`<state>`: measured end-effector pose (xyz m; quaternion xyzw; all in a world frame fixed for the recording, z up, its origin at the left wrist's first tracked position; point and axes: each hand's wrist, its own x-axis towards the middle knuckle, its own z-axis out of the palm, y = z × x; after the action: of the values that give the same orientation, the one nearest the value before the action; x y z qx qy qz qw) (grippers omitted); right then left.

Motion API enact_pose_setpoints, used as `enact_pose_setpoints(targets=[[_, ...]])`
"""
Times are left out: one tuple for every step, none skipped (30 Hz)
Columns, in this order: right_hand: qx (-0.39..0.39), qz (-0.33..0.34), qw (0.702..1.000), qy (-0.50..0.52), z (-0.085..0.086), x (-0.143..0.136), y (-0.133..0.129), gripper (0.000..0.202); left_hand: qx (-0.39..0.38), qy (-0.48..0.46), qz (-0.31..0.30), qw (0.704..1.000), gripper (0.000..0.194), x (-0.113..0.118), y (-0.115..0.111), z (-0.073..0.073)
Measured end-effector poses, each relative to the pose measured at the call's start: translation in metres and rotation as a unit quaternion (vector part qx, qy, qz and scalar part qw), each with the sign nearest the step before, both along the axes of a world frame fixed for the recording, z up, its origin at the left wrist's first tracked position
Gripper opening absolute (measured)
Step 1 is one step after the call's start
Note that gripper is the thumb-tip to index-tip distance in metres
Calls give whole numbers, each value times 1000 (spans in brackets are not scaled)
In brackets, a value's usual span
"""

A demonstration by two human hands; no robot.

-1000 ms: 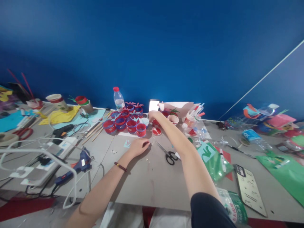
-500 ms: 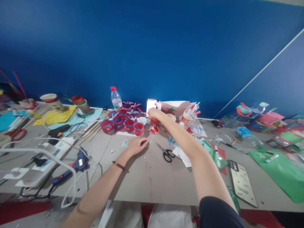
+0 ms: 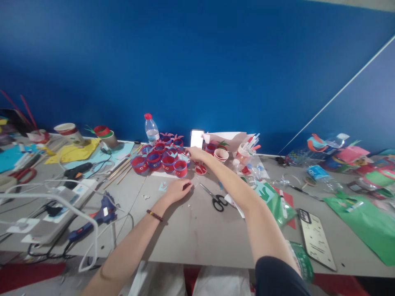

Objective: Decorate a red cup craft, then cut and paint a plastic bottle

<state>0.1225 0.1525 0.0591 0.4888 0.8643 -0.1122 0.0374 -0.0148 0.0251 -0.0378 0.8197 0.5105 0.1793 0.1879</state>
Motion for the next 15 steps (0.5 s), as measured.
enact_pose_setpoints(targets=[[-4, 3, 1000, -2, 0, 0, 1, 50, -1, 1, 1, 1000, 20, 0, 0, 0], [-8, 6, 1000, -4, 0, -1, 1, 55, -1, 1, 2, 1000, 21, 0, 0, 0], [-12, 11, 1000, -11, 0, -2, 2, 60, -1, 1, 3, 1000, 21, 0, 0, -1], [-16, 17, 1000, -20, 0, -3, 3, 64, -1, 1, 4, 1000, 21, 1, 0, -1], [-19, 23, 999, -31, 0, -4, 4, 67, -1, 1, 4, 1000, 21, 1, 0, -1], [-21, 30, 998, -43, 0, -5, 6, 70, -1, 1, 4, 1000, 21, 1, 0, -2], [-22, 35, 998, -55, 1, -7, 7, 71, 0, 1, 3, 1000, 21, 1, 1, -2], [-23, 38, 997, -66, 1, -9, 8, 72, 0, 1, 2, 1000, 21, 0, 1, -2], [-25, 38, 996, -75, 2, -11, 9, 71, 1, 1, 1, 1000, 21, 0, 1, -2], [-27, 38, 996, -81, 3, -13, 11, 70, 2, 0, 0, 1000, 21, 0, 1, -2], [-29, 37, 995, -88, 4, -15, 12, 69, 3, 0, 0, 1000, 21, 0, 1, -2], [-31, 37, 994, -95, 4, -17, 12, 68, 3, -1, -1, 1000, 21, 0, 1, -2], [-33, 38, 994, -102, 5, -19, 13, 66, 4, -1, -2, 1000, 21, -1, 1, -2], [-33, 37, 993, -108, 5, -21, 14, 63, 5, -2, -3, 1000, 21, -1, 0, -1], [-34, 36, 992, -115, 5, -22, 14, 58, 5, -3, -4, 1000, 21, -1, 0, -1]])
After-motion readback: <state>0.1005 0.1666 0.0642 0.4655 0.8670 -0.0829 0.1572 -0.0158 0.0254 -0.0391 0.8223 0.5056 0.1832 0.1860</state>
